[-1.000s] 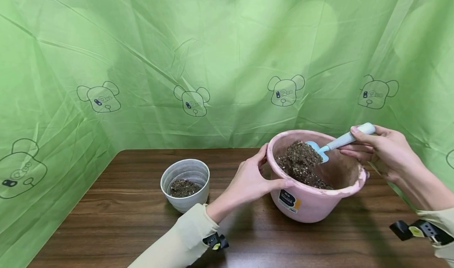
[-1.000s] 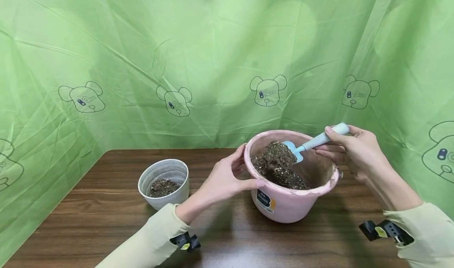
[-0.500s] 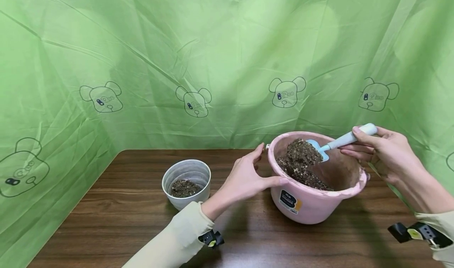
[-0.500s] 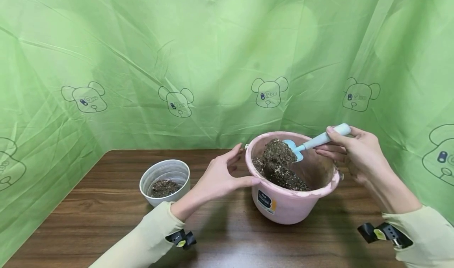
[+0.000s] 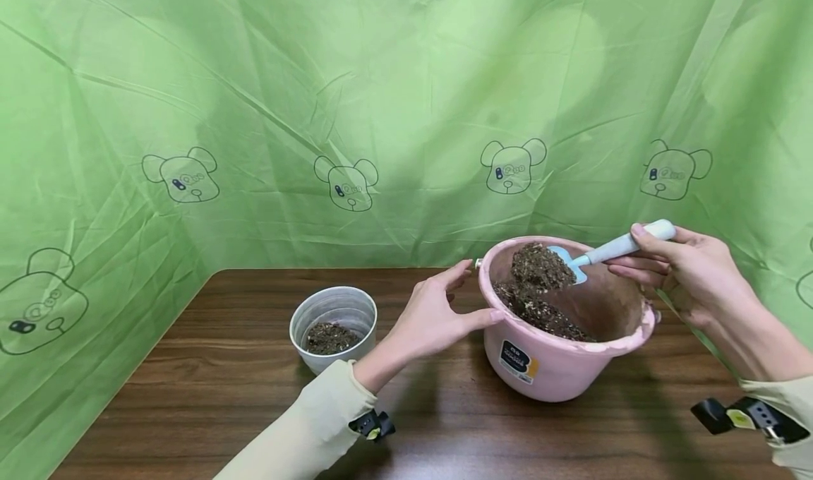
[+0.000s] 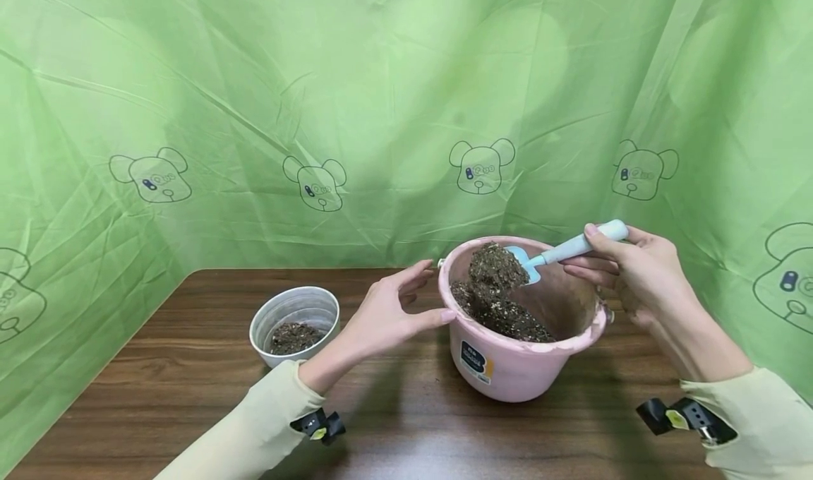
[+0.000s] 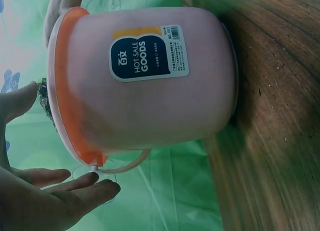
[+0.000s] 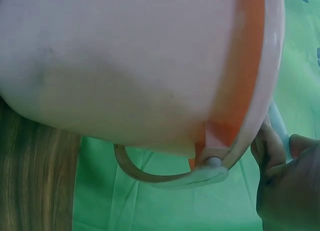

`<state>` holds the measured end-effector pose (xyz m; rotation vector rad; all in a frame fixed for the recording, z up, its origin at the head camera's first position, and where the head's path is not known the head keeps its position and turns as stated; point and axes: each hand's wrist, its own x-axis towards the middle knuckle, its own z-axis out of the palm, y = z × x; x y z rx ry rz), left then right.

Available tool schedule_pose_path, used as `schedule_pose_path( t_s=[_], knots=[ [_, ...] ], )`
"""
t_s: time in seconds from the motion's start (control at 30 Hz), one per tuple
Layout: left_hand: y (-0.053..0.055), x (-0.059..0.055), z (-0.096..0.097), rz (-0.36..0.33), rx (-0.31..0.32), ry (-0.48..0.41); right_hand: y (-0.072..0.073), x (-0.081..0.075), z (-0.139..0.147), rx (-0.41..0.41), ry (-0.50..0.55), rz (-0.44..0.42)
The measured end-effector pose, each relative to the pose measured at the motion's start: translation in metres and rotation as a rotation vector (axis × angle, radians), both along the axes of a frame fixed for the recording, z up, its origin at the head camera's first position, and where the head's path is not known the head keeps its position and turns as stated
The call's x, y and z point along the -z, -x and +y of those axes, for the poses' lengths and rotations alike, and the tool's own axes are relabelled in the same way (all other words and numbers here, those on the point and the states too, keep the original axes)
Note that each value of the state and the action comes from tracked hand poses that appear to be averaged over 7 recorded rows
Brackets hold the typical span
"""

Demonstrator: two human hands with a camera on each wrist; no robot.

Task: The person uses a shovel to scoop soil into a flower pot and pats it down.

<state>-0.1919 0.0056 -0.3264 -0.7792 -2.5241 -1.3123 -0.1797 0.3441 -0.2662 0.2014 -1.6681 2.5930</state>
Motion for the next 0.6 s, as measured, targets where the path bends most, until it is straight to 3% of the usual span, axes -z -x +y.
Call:
schedule_pose_path(
  t_s=[0.23, 0.6],
  knots=[
    [0.001, 0.003, -0.002, 0.009, 0.03, -0.015, -0.003, 0.001, -0.002, 0.011, -0.01, -0.018],
    [-0.001, -0.003, -0.009, 0.029, 0.032, 0.001, -0.003, -0.007, -0.015, 0.002, 0.024, -0.012]
  ],
)
